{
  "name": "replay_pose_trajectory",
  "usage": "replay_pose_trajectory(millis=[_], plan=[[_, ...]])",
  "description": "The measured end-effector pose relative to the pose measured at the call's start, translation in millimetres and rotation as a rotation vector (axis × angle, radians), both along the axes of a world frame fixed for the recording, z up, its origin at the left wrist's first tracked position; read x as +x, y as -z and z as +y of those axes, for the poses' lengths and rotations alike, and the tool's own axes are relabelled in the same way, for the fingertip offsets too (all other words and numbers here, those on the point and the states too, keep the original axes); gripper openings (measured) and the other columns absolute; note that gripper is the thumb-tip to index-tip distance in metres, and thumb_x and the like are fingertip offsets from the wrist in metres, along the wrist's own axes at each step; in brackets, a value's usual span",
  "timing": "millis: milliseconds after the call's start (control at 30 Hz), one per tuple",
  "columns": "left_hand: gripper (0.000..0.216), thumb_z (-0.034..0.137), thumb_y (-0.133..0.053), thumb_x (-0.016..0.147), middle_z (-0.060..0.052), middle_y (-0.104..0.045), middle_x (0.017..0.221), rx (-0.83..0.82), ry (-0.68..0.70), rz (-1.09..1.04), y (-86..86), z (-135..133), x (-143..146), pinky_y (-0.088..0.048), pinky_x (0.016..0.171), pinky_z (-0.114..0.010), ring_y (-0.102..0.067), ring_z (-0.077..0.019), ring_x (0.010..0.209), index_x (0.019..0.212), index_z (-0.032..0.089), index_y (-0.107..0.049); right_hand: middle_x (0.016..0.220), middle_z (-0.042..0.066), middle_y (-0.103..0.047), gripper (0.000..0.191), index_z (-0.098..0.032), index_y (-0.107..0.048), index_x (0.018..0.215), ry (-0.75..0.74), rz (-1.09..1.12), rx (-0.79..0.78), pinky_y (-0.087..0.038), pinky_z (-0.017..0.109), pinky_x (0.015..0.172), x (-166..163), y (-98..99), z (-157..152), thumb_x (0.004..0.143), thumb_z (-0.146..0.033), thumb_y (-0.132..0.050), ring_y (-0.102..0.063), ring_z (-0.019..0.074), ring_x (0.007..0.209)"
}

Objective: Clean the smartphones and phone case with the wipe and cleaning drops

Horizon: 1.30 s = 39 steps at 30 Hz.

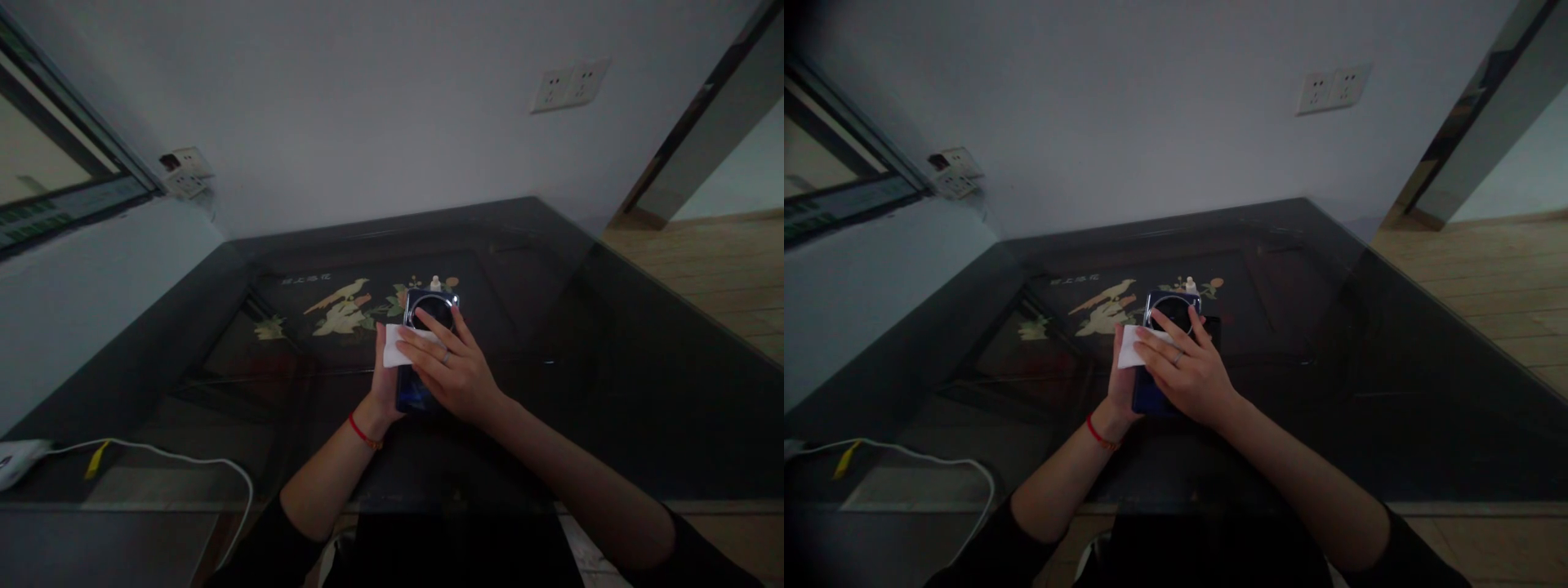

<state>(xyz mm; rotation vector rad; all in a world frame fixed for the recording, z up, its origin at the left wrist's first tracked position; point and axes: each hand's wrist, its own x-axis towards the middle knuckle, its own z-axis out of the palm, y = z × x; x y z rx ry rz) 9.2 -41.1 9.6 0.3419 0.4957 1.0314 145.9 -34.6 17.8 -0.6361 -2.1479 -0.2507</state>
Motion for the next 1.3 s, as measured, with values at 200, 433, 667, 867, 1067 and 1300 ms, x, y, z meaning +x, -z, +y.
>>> replay_pose_trajectory(millis=[200, 433, 667, 867, 1067, 1300], plan=[[0.102, 0.086, -0.018, 0.074, -0.015, -0.052, 0.138, 0.106, 0.107, -0.059, -7.5, 3, -1, -0.030, 0.110, -0.037, -0.035, -0.0283, 0.138, 0.138, 0.012, -0.046, 0.125, 0.006, -0.065, 0.034, -0.019, -0.063, 0.117, -0.245, -0.097, 0.018, -0.013, 0.060, 0.116, -1, 6.5, -8, 0.085, -0.013, -0.052, -0.045, 0.0223, 0.132], [0.098, 0.083, -0.022, 0.075, -0.017, -0.053, 0.135, 0.082, 0.089, -0.024, -7.1, 3, -2, -0.032, 0.109, -0.040, -0.037, -0.0299, 0.136, 0.139, 0.011, -0.044, 0.124, 0.003, -0.065, 0.034, -0.023, -0.064, 0.116, -0.197, -0.074, 0.009, -0.012, 0.064, 0.114, 3, 3.7, -3, 0.085, -0.014, -0.053, -0.041, 0.0257, 0.134], [0.097, 0.083, -0.019, 0.077, -0.015, -0.057, 0.131, 0.080, 0.110, -0.020, -10.6, -1, 2, -0.037, 0.104, -0.033, -0.042, -0.0296, 0.133, 0.134, 0.011, -0.051, 0.126, 0.002, -0.064, 0.029, -0.022, -0.064, 0.114, -0.151, -0.061, -0.019, -0.010, 0.060, 0.117, 2, -0.8, -7, 0.089, -0.015, -0.049, -0.043, 0.0233, 0.133], [0.096, 0.081, -0.017, 0.078, -0.012, -0.048, 0.142, 0.183, -0.012, -0.073, -20.4, 2, -2, -0.030, 0.111, -0.036, -0.036, -0.0254, 0.137, 0.145, 0.014, -0.036, 0.118, 0.003, -0.069, 0.026, -0.019, -0.066, 0.107, -0.403, -0.100, 0.036, -0.014, 0.053, 0.118, 0, 7.9, -12, 0.086, -0.017, -0.050, -0.047, 0.0189, 0.131], [0.096, 0.081, -0.016, 0.079, -0.013, -0.048, 0.142, 0.129, -0.023, -0.031, -21.6, 4, -9, -0.029, 0.111, -0.040, -0.035, -0.0286, 0.138, 0.147, 0.016, -0.032, 0.116, 0.002, -0.070, 0.026, -0.021, -0.065, 0.105, -0.289, -0.017, 0.102, -0.021, 0.057, 0.115, 20, 4.4, 3, 0.083, -0.015, -0.052, -0.047, 0.0227, 0.130], [0.089, 0.073, -0.004, 0.084, -0.013, -0.049, 0.141, 0.110, -0.030, -0.068, -19.9, 7, -4, -0.026, 0.112, -0.043, -0.038, -0.0290, 0.136, 0.147, 0.016, -0.032, 0.124, 0.005, -0.065, 0.034, -0.021, -0.061, 0.117, -0.092, 0.081, -0.053, -0.026, 0.059, 0.113, 20, 4.2, 10, 0.086, -0.011, -0.051, -0.042, 0.0249, 0.134]])
